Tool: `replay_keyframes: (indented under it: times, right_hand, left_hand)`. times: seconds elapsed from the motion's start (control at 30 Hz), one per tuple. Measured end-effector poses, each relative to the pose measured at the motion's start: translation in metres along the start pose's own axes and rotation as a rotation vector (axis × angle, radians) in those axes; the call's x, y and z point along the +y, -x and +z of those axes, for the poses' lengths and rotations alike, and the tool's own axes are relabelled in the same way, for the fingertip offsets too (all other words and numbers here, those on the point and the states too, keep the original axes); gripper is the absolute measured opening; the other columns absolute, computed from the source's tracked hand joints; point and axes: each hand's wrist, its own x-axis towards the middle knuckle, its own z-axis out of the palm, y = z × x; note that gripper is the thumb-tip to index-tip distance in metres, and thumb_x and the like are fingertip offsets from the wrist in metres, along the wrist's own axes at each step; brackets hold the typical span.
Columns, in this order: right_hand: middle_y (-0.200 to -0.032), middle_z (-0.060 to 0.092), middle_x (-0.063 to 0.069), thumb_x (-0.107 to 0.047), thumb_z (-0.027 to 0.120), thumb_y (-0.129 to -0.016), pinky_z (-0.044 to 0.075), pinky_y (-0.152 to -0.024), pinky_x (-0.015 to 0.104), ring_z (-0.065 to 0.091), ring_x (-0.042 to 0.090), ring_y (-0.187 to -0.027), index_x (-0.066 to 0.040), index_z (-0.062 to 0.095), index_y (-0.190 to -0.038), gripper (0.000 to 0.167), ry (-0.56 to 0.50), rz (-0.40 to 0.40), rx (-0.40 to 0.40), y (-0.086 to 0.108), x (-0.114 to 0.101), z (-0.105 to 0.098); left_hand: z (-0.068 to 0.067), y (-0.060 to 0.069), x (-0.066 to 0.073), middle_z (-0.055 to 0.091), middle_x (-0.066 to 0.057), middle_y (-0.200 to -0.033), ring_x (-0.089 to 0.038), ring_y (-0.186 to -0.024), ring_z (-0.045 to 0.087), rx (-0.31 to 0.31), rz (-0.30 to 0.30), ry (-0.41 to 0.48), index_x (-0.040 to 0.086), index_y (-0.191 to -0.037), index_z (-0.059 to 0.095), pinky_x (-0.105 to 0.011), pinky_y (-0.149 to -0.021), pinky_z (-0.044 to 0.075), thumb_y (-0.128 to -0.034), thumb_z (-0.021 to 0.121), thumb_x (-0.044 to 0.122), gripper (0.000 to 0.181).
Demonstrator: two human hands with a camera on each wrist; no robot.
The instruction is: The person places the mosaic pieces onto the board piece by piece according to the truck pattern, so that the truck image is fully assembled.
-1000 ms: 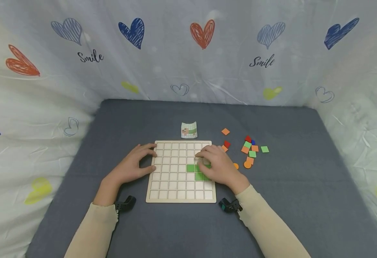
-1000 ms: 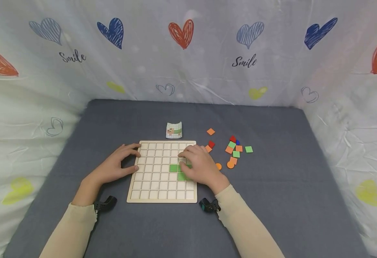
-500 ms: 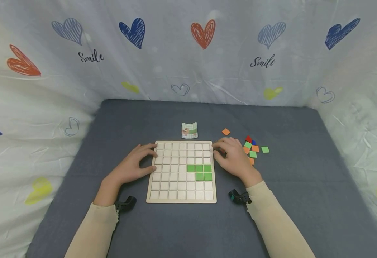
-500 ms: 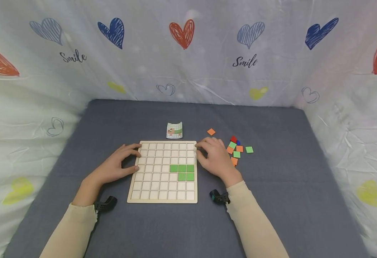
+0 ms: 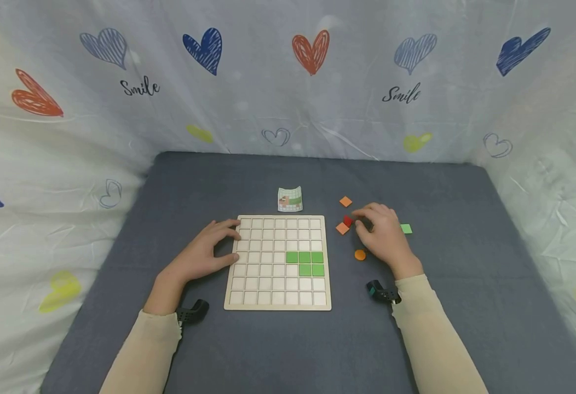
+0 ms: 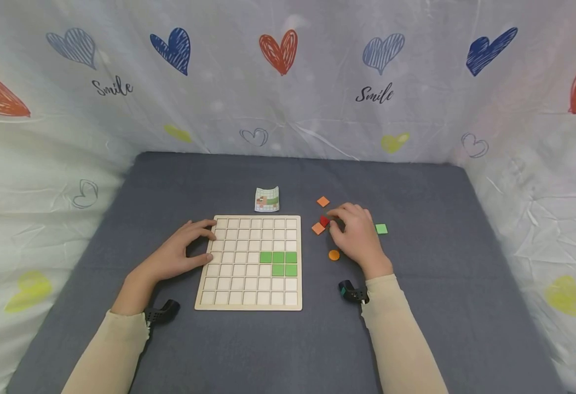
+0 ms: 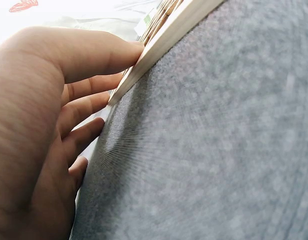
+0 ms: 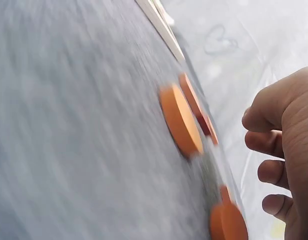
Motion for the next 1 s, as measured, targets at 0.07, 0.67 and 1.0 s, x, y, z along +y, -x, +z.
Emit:
replay_keyframes:
  times: [0.07,0.67,1.0]
  right_hand:
    - [-0.110,0.074,0.008,-0.008,0.073,-0.101,0.047,-0.091,0.055,0.062,0.030,-0.099,-0.006,0.082,-0.116,0.018,0.000,0.027,0.004,0.002,0.006,-0.004]
    - [-0.115,0.070,0.015,-0.009,0.066,-0.101,0.044,-0.104,0.064,0.060,0.040,-0.107,-0.002,0.081,-0.118,0.024,0.074,0.211,-0.031,0.015,0.034,-0.024]
    - [-0.124,0.070,0.019,-0.018,0.067,-0.102,0.042,-0.102,0.064,0.061,0.044,-0.115,-0.002,0.079,-0.127,0.032,0.096,0.241,-0.075,0.015,0.036,-0.026]
  left_hand:
    - [0.000,0.000,0.000,0.046,-0.013,-0.169,-0.037,-0.160,0.037,-0.004,-0.005,0.004,0.013,-0.132,0.069,-0.055,-0.139,0.007,-0.0998,0.084,0.030,0.039]
    - [-0.001,-0.001,0.000,0.045,-0.009,-0.170,-0.032,-0.160,0.037,-0.019,-0.019,0.012,0.016,-0.132,0.068,-0.051,-0.139,0.006,-0.1004,0.083,0.030,0.038]
    - [-0.001,-0.001,0.001,0.045,-0.010,-0.169,-0.033,-0.160,0.037,-0.015,-0.021,0.011,0.015,-0.132,0.068,-0.052,-0.139,0.006,-0.1000,0.083,0.030,0.038]
